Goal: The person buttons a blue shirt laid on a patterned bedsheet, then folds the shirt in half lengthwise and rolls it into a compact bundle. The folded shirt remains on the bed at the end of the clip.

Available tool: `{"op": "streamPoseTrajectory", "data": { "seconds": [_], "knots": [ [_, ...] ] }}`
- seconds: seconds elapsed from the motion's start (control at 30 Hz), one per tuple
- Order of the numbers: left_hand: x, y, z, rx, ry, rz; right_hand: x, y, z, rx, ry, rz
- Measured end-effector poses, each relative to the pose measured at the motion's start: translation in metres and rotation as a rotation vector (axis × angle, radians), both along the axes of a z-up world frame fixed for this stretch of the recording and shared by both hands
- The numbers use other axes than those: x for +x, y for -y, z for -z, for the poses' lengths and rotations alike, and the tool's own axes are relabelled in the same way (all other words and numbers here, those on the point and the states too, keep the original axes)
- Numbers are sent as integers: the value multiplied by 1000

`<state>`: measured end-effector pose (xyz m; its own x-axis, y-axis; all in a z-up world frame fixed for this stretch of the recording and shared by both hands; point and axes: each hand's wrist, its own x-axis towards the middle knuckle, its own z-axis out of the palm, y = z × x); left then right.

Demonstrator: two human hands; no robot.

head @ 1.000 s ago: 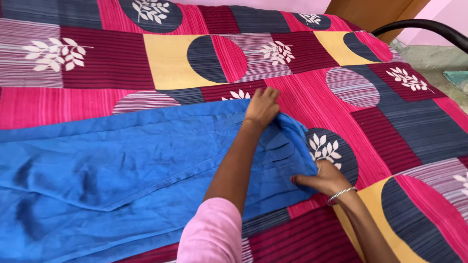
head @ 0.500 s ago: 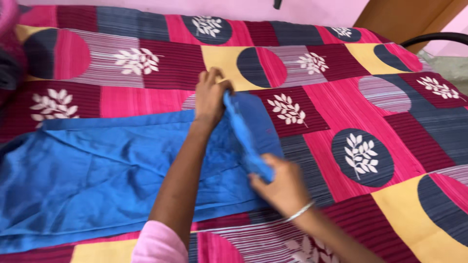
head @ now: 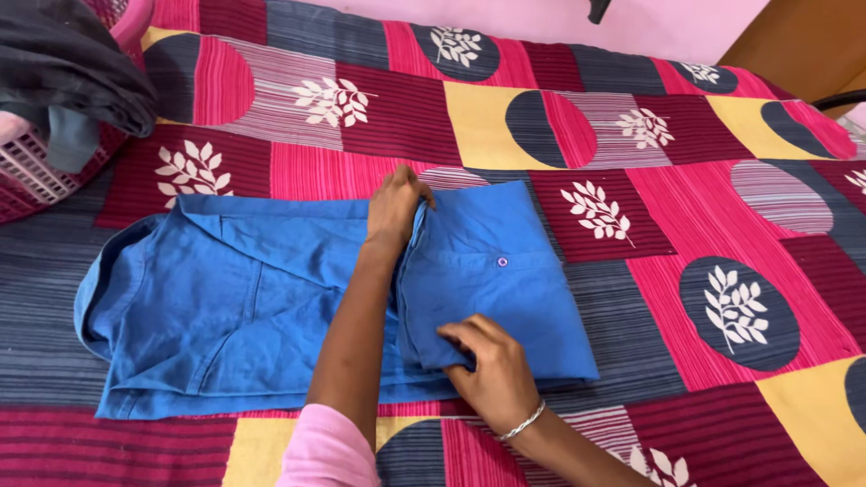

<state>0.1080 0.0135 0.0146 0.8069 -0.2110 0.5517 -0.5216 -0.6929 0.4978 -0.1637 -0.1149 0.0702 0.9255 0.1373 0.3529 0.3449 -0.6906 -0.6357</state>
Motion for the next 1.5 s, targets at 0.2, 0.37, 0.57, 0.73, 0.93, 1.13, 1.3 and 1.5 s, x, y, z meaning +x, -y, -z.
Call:
{"op": "streamPoseTrajectory", "data": {
  "seconds": [0.2,0.37,0.57,0.73,0.93,1.13,1.3,1.5],
  "knots": [
    [0,-14,9,-5,-98,15,-1,-5,4,-96,5,-41],
    [4,-26,-11,348,113,-171,-6,-6,-4,-203,57,-116],
    [-40,-21,-20,140,39,-234,-9,1,-18,9,-365,-231],
    [-111,52,-7,36,-83,-109,27,74,-18,-264,77,12],
    [-161,63,0,240,-191,-96,15,136,29,-645,-117,183],
    [-163,96,-4,286,-163,-158,10,153,47,-724,-184,220],
    [-156,156,-6,446,-133,90,19,134,45,-637,-64,214],
    [-129,182,19,489,-246,-15,21,130,48,-607,-112,198]
  ]
}}
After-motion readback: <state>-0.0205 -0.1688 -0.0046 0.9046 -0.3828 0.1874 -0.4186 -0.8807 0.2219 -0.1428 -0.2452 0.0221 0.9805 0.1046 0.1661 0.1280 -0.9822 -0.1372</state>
